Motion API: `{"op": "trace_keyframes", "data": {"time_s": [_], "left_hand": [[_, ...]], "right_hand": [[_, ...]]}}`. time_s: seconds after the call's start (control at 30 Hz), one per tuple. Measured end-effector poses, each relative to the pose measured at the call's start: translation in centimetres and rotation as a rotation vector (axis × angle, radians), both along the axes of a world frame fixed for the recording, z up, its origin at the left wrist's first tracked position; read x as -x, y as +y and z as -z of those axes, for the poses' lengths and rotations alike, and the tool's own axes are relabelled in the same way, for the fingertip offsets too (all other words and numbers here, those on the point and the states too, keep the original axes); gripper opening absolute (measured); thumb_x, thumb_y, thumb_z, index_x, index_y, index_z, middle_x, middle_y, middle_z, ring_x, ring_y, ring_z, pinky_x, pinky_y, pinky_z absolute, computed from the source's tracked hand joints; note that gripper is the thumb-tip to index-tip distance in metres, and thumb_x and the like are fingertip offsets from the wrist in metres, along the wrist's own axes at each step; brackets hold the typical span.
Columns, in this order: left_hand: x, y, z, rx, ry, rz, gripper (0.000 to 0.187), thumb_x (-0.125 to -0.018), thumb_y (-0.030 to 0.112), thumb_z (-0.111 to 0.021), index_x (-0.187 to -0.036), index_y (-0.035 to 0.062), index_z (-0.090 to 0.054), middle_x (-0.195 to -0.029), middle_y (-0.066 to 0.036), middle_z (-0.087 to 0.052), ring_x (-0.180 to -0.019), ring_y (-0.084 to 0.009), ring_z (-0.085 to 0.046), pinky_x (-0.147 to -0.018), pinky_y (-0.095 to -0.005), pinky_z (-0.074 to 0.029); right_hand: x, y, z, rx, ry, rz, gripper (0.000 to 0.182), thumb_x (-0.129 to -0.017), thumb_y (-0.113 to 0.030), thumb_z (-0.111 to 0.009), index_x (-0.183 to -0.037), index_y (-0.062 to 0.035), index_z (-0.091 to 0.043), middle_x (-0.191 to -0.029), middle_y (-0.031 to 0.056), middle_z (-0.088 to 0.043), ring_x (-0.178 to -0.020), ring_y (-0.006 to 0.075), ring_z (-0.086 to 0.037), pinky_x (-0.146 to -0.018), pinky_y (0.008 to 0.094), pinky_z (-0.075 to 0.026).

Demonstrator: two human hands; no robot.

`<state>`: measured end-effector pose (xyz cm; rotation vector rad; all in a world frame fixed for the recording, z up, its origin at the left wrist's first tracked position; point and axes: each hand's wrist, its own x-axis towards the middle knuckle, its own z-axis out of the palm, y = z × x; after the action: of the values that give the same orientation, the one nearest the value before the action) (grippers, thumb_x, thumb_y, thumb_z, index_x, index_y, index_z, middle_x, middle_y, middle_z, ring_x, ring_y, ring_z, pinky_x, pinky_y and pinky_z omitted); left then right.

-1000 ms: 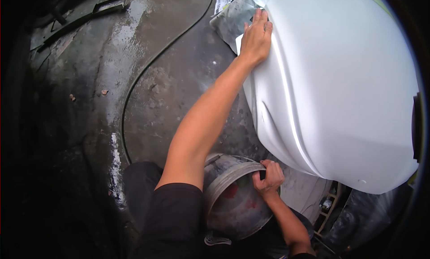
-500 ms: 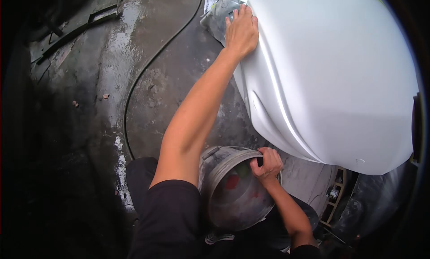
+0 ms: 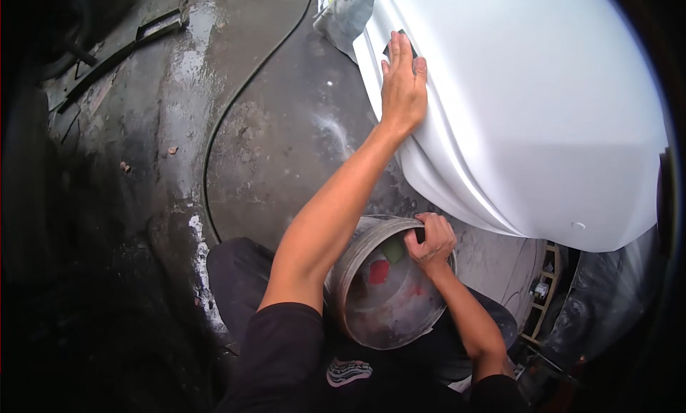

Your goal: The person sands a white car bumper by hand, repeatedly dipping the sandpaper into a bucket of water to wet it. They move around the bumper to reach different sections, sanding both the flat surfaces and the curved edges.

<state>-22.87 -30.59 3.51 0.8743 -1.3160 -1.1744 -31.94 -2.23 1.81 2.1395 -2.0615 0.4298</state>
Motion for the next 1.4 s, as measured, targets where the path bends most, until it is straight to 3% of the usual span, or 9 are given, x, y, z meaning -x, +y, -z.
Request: {"op": "trace_keyframes", "data": {"time_s": [0.13, 0.2, 0.33, 0.53, 0.73, 0.97, 1.17, 1.27, 1.4], "left_hand": [[1.6, 12.6, 2.3, 0.036, 0.065, 0.043, 0.076, -0.114, 0.042, -0.033, -0.165, -0.0094, -0.01, -0.174, -0.03, -0.01, -0.162, -0.0433, -0.007, -0.131, -0.0537, -0.006], [1.2, 11.6, 2.0, 0.025, 0.116, 0.058, 0.073, -0.115, 0.042, -0.03, -0.165, -0.0082, -0.014, -0.173, -0.032, -0.011, -0.162, -0.0444, -0.008, -0.129, -0.0602, -0.006], [-0.3, -2.2, 2.2, -0.242, 0.22, 0.161, 0.072, -0.115, 0.041, -0.028, -0.165, -0.0085, -0.015, -0.174, -0.028, -0.011, -0.163, -0.0384, -0.01, -0.131, -0.0512, -0.004], [0.8, 12.9, 1.3, -0.122, 0.186, 0.115, 0.074, -0.115, 0.04, -0.033, -0.166, -0.0066, -0.01, -0.174, -0.03, -0.01, -0.163, -0.044, -0.004, -0.129, -0.0571, -0.001], [-1.0, 3.1, 1.9, -0.189, 0.149, 0.144, 0.073, -0.115, 0.043, -0.027, -0.165, -0.0089, -0.014, -0.173, -0.029, -0.013, -0.163, -0.0372, -0.009, -0.131, -0.0545, 0.002], [2.2, 16.8, -2.0, -0.142, 0.173, -0.017, 0.07, -0.116, 0.04, -0.029, -0.163, -0.0102, -0.018, -0.173, -0.029, -0.013, -0.163, -0.0377, -0.008, -0.132, -0.0503, -0.002], [-0.3, 5.7, -0.8, -0.175, 0.209, 0.083, 0.068, -0.115, 0.031, -0.037, -0.164, -0.01, -0.017, -0.173, -0.031, -0.011, -0.162, -0.0464, -0.007, -0.13, -0.0558, -0.002], [1.1, 13.4, -1.1, -0.13, 0.181, 0.011, 0.065, -0.115, 0.031, -0.035, -0.164, -0.009, -0.019, -0.173, -0.029, -0.014, -0.162, -0.042, -0.009, -0.131, -0.0538, -0.006], [1.3, 11.0, -0.2, -0.13, 0.144, -0.004, 0.064, -0.115, 0.031, -0.033, -0.164, -0.009, -0.02, -0.173, -0.028, -0.016, -0.163, -0.0385, -0.013, -0.131, -0.0527, -0.009]], "right_hand": [[0.5, 0.7, 0.3, -0.039, 0.033, 0.04, 0.026, -0.07, -0.023, -0.07, -0.09, -0.0055, -0.067, -0.086, 0.0099, -0.068, -0.074, 0.0313, -0.065, -0.065, 0.0421, -0.051], [0.6, 0.5, 0.4, -0.072, 0.059, 0.057, 0.027, -0.071, -0.023, -0.07, -0.091, -0.0057, -0.068, -0.086, 0.0095, -0.069, -0.075, 0.0311, -0.065, -0.066, 0.042, -0.051], [0.3, -0.4, 0.2, -0.007, 0.037, 0.015, 0.028, -0.071, -0.024, -0.071, -0.092, -0.0056, -0.068, -0.087, 0.009, -0.069, -0.075, 0.0309, -0.066, -0.066, 0.0414, -0.052], [0.6, 0.5, 0.5, -0.042, 0.03, 0.026, 0.028, -0.071, -0.023, -0.071, -0.093, -0.0044, -0.069, -0.087, 0.0098, -0.069, -0.075, 0.0315, -0.066, -0.066, 0.041, -0.053], [0.3, -0.5, 0.6, -0.001, 0.031, -0.025, 0.027, -0.071, -0.021, -0.073, -0.091, -0.0035, -0.068, -0.084, 0.0119, -0.067, -0.073, 0.0336, -0.065, -0.065, 0.0426, -0.052], [1.9, 2.2, 2.8, 0.027, 0.074, 0.014, 0.025, -0.071, -0.022, -0.074, -0.087, -0.0047, -0.065, -0.08, 0.0119, -0.065, -0.073, 0.0344, -0.064, -0.064, 0.044, -0.05], [0.0, 0.1, 0.1, 0.0, 0.013, -0.004, 0.024, -0.073, -0.021, -0.072, -0.09, -0.0051, -0.067, -0.083, 0.0107, -0.067, -0.075, 0.033, -0.066, -0.066, 0.0447, -0.052], [0.7, 0.8, 0.5, -0.065, 0.038, 0.023, 0.025, -0.073, -0.021, -0.071, -0.092, -0.0049, -0.068, -0.086, 0.0105, -0.068, -0.075, 0.0328, -0.066, -0.067, 0.0442, -0.053], [0.6, 0.3, 0.7, -0.014, 0.03, -0.012, 0.027, -0.073, -0.02, -0.071, -0.094, -0.0038, -0.068, -0.086, 0.0114, -0.068, -0.076, 0.0333, -0.066, -0.067, 0.0435, -0.054]]}}
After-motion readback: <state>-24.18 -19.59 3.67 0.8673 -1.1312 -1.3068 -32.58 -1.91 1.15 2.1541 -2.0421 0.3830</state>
